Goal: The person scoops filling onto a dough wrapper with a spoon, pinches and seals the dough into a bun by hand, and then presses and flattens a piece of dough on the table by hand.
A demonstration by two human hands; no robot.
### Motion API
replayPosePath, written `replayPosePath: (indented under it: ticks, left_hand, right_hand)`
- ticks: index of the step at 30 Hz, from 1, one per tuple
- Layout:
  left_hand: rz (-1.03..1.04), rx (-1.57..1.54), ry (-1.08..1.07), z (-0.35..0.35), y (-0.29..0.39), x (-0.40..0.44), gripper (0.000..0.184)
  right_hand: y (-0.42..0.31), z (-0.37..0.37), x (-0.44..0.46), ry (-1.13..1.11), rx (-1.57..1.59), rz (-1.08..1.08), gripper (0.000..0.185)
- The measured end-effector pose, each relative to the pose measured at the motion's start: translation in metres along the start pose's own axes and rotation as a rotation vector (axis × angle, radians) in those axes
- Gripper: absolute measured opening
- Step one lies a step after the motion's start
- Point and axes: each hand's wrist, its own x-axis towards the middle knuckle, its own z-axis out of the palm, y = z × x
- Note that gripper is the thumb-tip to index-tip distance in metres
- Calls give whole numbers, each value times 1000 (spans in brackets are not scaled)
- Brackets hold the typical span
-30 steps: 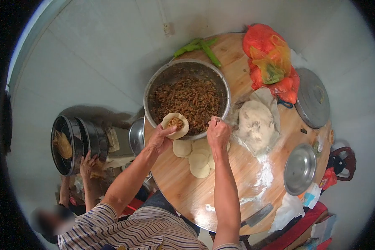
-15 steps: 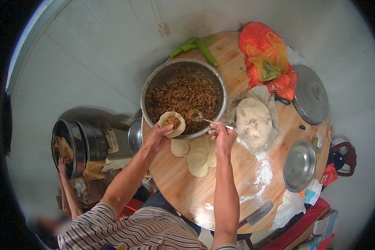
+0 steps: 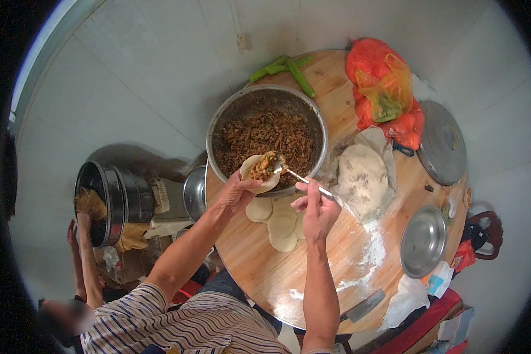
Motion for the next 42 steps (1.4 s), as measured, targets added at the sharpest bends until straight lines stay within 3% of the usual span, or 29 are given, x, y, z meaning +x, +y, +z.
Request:
replayPosePath:
  ticks: [2,5,6,8,12,14,22,26,28,32,34,35,36,38,42]
  left_hand:
    - [31,-4,-36,7,1,0,67]
    - [-1,-31,-20,12,-1,2,64]
    - [-2,-28,19,12,-3,4,63]
    - [-3,-25,59,10,-8,7,61]
    - [19,-23,58,14,-11,8,55]
    - [19,-46,58,16,-10,8,54]
    - [-37,-75,5,6,-15,9,60]
    - [-50,-104,-5,6,-18,4,58]
    - [-43,-130,39,12,-19,0,54]
    - [-67,-37,121,21,-25,-3,49]
    - [-103,-79,155,26,-30,-8,45]
    - [-110,-82,153,28,-33,-10,45]
    - [-138,-74,131,31,-37,-14,47]
    - [-183,-67,106,37,-47,-25,48]
    - [-260,-108,-68,54,-67,-51,62]
  right_hand:
    - [9,0,-6,-27,-22,2,29]
    - [27,-4,-8,-147,-219,-302,20]
    - [23,-2,-8,-147,-218,-302,20]
    - [14,0,-8,-214,-413,-658,20]
    - [10,-2,-11,-217,-388,-667,20]
    - [10,-5,-11,-96,-198,-419,21]
    - [23,4,42,196,-61,-94,32]
    - [84,3,72,67,-254,85,34]
    - [95,1,78,-45,-671,128,37]
    - [86,-12,43,62,-698,131,42]
    - [81,-14,15,243,-505,74,48]
    - [49,-8,-1,204,-292,219,50]
    - [49,-9,-11,214,-296,222,50]
    - [49,-19,-34,16,87,361,52]
    - [38,-45,-72,-74,178,238,52]
